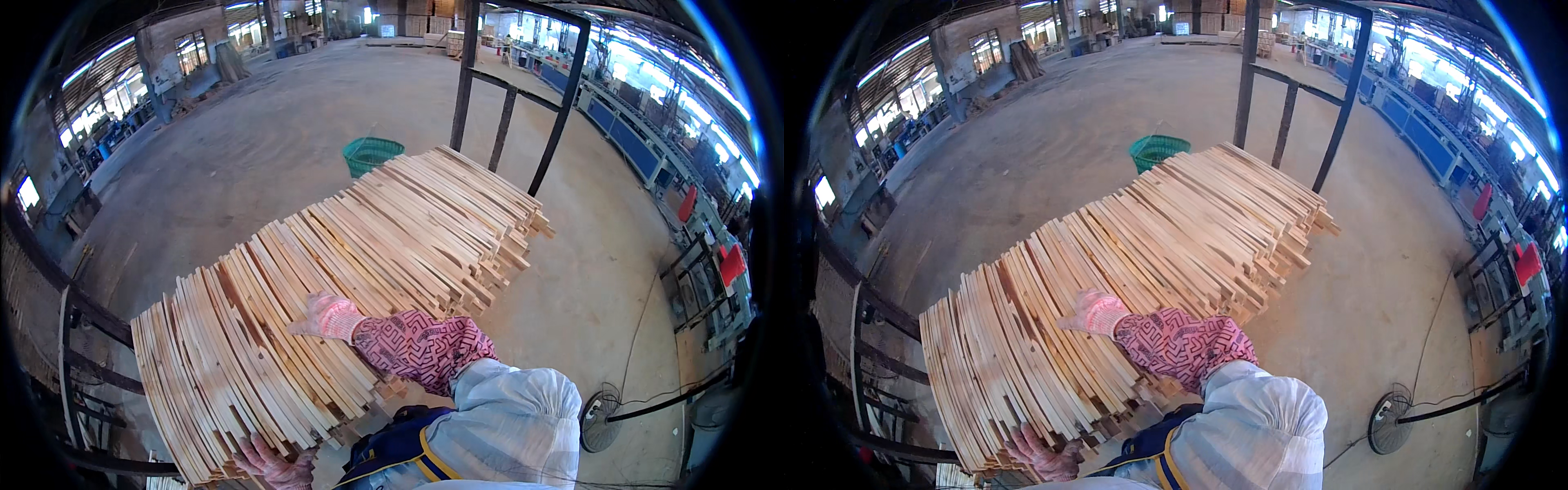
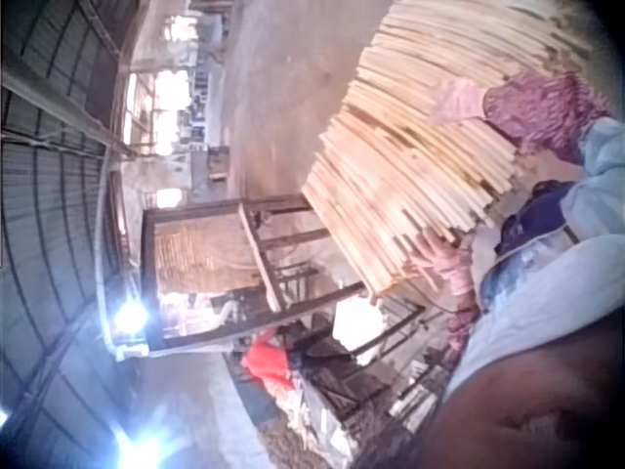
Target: The person collects thin wooden sticks from a conveyor belt and a metal table, then stacks them onto a metal rack. Another person in a red shirt is also seen handling the sticks nearby.
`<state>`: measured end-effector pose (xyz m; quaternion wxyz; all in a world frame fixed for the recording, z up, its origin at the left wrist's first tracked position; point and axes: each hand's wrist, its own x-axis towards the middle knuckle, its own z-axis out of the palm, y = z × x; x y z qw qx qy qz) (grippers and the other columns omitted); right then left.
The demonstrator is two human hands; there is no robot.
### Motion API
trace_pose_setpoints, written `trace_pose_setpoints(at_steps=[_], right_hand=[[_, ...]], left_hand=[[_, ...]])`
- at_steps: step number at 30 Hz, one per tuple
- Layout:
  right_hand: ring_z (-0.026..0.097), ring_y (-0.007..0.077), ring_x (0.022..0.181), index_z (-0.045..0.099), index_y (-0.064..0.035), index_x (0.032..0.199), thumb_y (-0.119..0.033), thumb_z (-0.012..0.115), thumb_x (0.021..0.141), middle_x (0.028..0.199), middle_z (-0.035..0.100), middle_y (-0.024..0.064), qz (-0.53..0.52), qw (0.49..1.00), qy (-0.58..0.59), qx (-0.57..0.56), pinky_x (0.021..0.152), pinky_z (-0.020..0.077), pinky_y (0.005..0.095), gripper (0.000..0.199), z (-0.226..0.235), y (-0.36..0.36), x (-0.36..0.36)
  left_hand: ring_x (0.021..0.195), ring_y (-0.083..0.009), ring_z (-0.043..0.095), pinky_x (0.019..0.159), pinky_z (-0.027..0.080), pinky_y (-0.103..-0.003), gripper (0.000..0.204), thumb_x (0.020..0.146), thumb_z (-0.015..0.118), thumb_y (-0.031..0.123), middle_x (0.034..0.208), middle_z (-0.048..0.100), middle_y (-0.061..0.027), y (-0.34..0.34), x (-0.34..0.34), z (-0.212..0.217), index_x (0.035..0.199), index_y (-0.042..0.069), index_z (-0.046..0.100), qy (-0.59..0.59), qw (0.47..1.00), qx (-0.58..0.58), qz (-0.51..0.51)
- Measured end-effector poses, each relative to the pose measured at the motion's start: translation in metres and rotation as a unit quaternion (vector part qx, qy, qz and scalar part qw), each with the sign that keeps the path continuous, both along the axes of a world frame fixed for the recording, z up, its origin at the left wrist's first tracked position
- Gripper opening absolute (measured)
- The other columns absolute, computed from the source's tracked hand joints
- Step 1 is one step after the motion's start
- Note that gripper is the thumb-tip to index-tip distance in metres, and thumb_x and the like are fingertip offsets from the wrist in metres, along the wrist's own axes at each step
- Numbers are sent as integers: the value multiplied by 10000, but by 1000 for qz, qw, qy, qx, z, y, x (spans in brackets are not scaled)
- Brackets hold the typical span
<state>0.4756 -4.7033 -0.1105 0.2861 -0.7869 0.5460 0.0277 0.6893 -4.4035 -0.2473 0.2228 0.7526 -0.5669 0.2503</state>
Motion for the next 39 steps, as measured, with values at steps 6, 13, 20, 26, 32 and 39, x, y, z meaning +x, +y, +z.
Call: trace_pose_setpoints(at_steps=[6, 13, 20, 26, 32, 39], right_hand=[[468, 352, 1310, 411, 96, 1377, -695, 595, 803, 1396, 467, 266, -13, 999, -31, 2, 1084, 404, 399, 994, -8, -7, 0], [522, 354, 1254, 497, 78, 1318, -694, 610, 770, 1372, 495, 262, -31, 997, -64, -37, 1033, 438, 406, 953, -18, -3, -7], [534, 329, 1246, 426, 47, 1376, -579, 662, 764, 1374, 514, 217, -50, 992, -104, -49, 1017, 456, 407, 907, 0, 13, -18], [358, 342, 1392, 304, -27, 1475, -600, 577, 839, 1492, 370, 220, 131, 980, -38, -146, 1138, 314, 428, 898, 44, 19, -9], [276, 342, 1428, 336, -73, 1483, -660, 479, 879, 1524, 323, 199, 211, 917, -55, -335, 1164, 173, 503, 854, 9, 27, 24], [351, 266, 1331, 434, -84, 1421, -672, 469, 859, 1416, 446, 123, 226, 922, -13, -314, 1111, 205, 452, 814, -44, 23, 26]], left_hand=[[1412, -475, 196, 1117, 153, -658, 1195, 567, 606, 879, 1456, 394, -231, -2, -9, -2, 1433, 73, 439, 64, 998, 23, 16], [1431, -425, 192, 1127, 110, -660, 1167, 570, 759, 723, 1471, 385, -219, -4, -27, 19, 1456, 58, 393, 84, 995, 54, 23], [1282, -414, 429, 1008, 406, -561, 972, 587, 810, 630, 1387, 468, -221, 1, -42, 81, 1361, 131, 500, 143, 956, 230, 113], [1390, -466, 255, 1144, 208, -559, 786, 865, 628, 494, 1483, 333, -267, -25, 15, 129, 1464, 53, 372, 114, 992, 53, -20], [1391, -446, 288, 1160, 193, -522, 746, 936, 469, 532, 1527, 300, -243, -89, 47, 108, 1505, 83, 292, -54, 958, 237, 151], [1422, -423, 254, 1158, 171, -537, 757, 921, 459, 561, 1529, 314, -226, -95, 46, 74, 1502, 100, 307, 116, 948, 274, 110]])
